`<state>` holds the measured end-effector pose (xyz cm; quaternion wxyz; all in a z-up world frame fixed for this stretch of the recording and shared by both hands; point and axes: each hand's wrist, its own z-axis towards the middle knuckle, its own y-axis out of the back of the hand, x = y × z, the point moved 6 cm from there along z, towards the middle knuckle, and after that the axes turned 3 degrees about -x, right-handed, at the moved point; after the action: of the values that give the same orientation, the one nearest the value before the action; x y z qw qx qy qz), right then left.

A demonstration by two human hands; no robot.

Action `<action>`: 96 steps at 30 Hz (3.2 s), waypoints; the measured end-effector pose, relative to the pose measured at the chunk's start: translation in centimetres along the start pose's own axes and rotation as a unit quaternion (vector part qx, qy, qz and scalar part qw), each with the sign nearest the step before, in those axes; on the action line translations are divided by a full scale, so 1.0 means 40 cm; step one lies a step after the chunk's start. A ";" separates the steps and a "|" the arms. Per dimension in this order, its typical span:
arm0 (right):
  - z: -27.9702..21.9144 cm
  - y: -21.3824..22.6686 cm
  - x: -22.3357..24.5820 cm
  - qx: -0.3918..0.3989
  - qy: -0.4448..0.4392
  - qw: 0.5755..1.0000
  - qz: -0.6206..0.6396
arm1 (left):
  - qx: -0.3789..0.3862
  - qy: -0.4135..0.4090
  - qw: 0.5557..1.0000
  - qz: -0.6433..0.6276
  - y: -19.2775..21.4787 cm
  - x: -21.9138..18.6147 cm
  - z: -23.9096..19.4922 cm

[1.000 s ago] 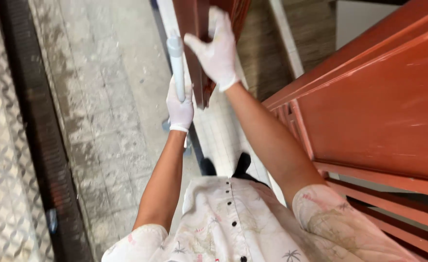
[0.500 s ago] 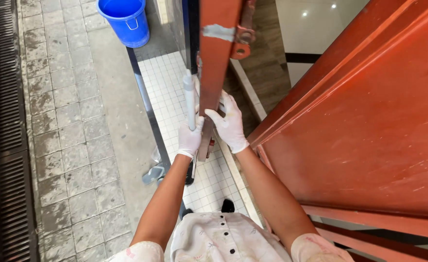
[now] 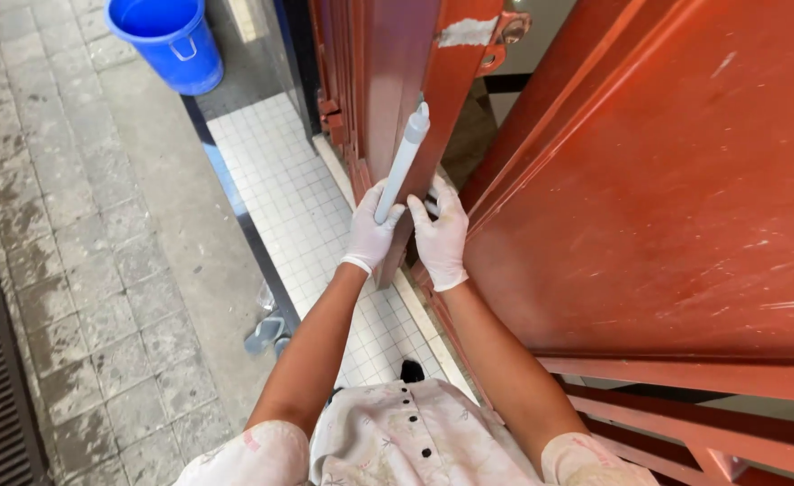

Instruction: The person is sweeping the tiled floor and around a gate using a broom.

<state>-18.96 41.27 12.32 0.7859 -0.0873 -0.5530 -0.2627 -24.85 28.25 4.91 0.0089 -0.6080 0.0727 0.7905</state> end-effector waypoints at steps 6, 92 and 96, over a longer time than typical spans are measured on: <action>0.009 0.052 -0.013 -0.053 -0.017 0.996 -0.066 | -0.003 -0.004 1.000 0.004 -0.076 0.017 0.031; -0.390 0.400 0.226 0.119 -0.009 0.962 0.245 | 0.409 0.086 0.903 0.100 -0.242 0.097 -0.630; -0.353 0.269 0.179 0.002 -0.041 0.989 0.141 | 0.436 0.079 0.896 0.020 -0.322 0.178 -0.599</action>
<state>-0.06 42.08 15.27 0.7917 -0.1737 -0.5675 -0.1449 -2.39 37.45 -9.28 0.2519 -0.6024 0.4227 0.6286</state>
